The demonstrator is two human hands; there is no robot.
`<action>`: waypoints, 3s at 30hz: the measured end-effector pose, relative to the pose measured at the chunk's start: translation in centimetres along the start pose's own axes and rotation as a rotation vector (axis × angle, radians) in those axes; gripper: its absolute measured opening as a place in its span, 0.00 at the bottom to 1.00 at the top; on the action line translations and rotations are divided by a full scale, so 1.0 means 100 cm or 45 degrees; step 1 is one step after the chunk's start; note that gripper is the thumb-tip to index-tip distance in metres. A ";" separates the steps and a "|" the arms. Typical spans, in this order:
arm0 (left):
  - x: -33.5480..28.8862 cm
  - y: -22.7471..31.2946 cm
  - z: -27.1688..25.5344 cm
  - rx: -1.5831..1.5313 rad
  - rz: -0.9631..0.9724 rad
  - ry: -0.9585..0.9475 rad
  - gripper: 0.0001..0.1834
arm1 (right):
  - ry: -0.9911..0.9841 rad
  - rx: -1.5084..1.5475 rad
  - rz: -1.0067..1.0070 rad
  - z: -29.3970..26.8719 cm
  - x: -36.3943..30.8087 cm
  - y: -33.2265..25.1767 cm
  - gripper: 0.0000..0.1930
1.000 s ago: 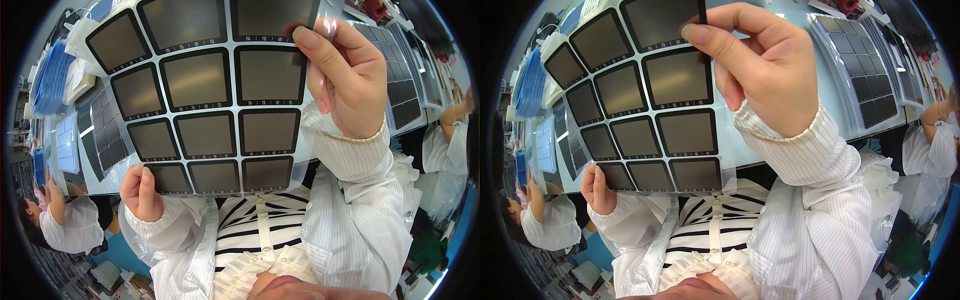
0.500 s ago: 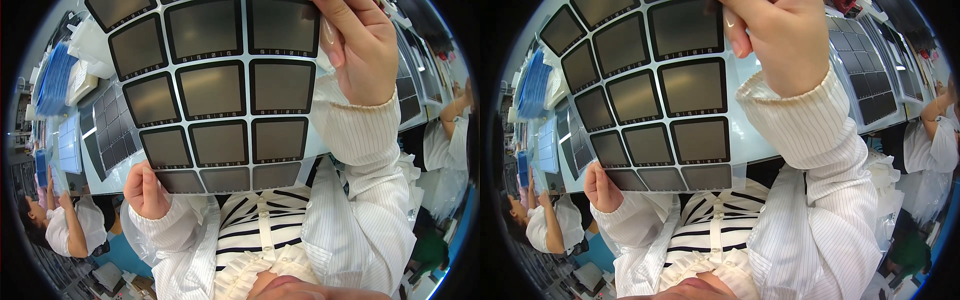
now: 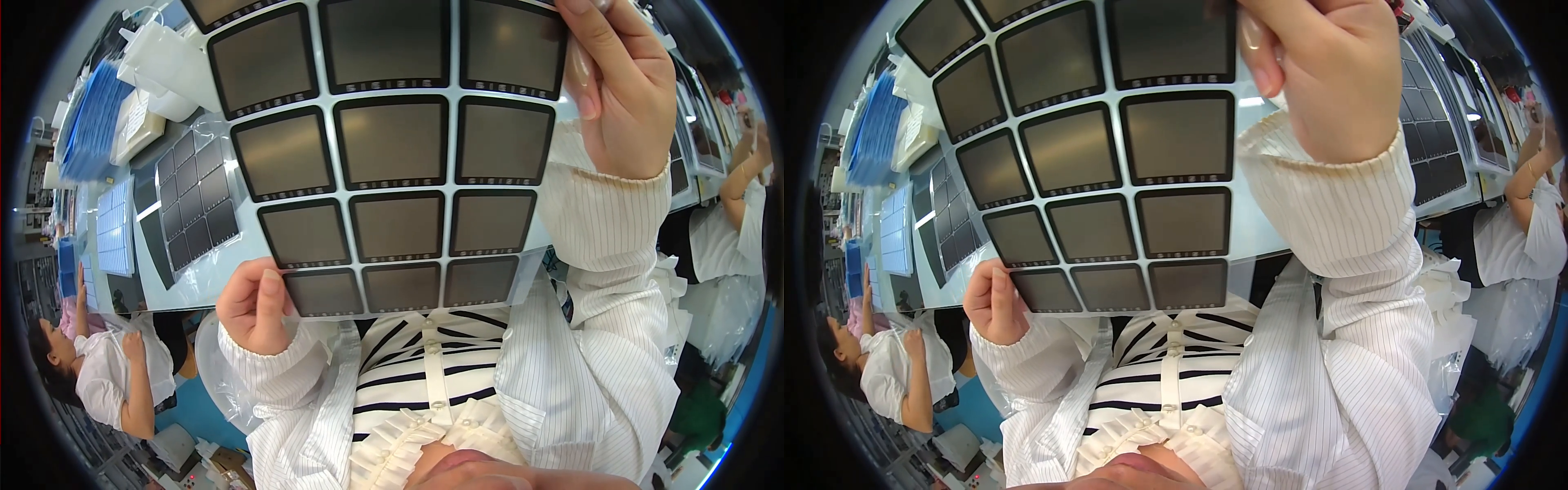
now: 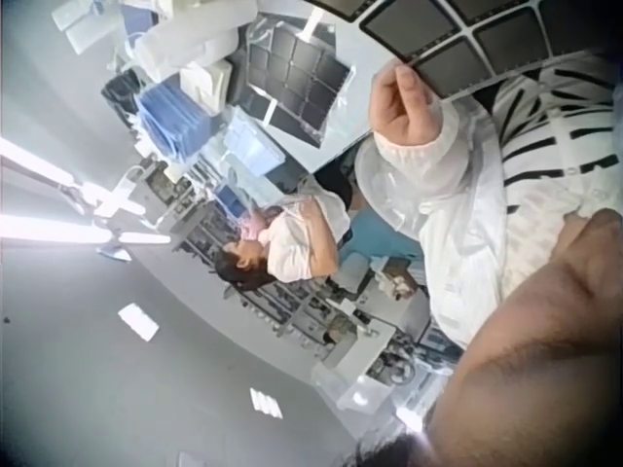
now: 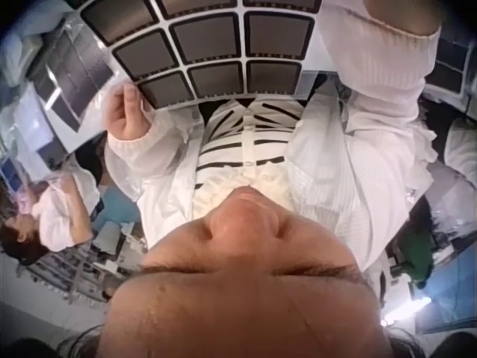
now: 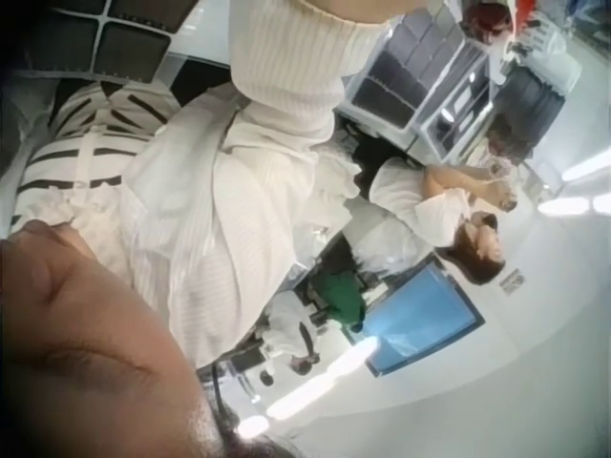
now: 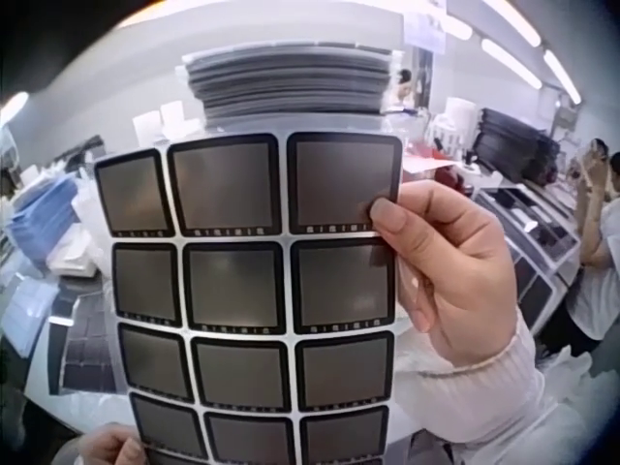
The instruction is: Cleaning and inspecting grid-patterned film sheets at a workstation using a liquid and a cloth.
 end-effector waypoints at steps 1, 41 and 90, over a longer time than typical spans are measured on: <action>-0.001 -0.002 0.004 -0.008 -0.042 -0.049 0.11 | -0.003 0.000 0.001 -0.003 0.000 0.000 0.05; 0.025 0.026 0.037 0.258 0.246 -0.090 0.08 | 0.085 -0.189 -0.271 -0.035 0.042 -0.031 0.09; 0.017 -0.009 -0.019 -0.214 -0.091 -0.132 0.23 | -0.381 0.335 -0.152 0.036 0.045 0.030 0.08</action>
Point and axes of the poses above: each hand's wrist, its own x-axis towards the middle knuckle, its own z-axis out of the palm, y = z × x, the point moved 7 cm from there along x, towards the middle knuckle, and after that the axes turned 3 degrees about -z, right-handed, at the moved point
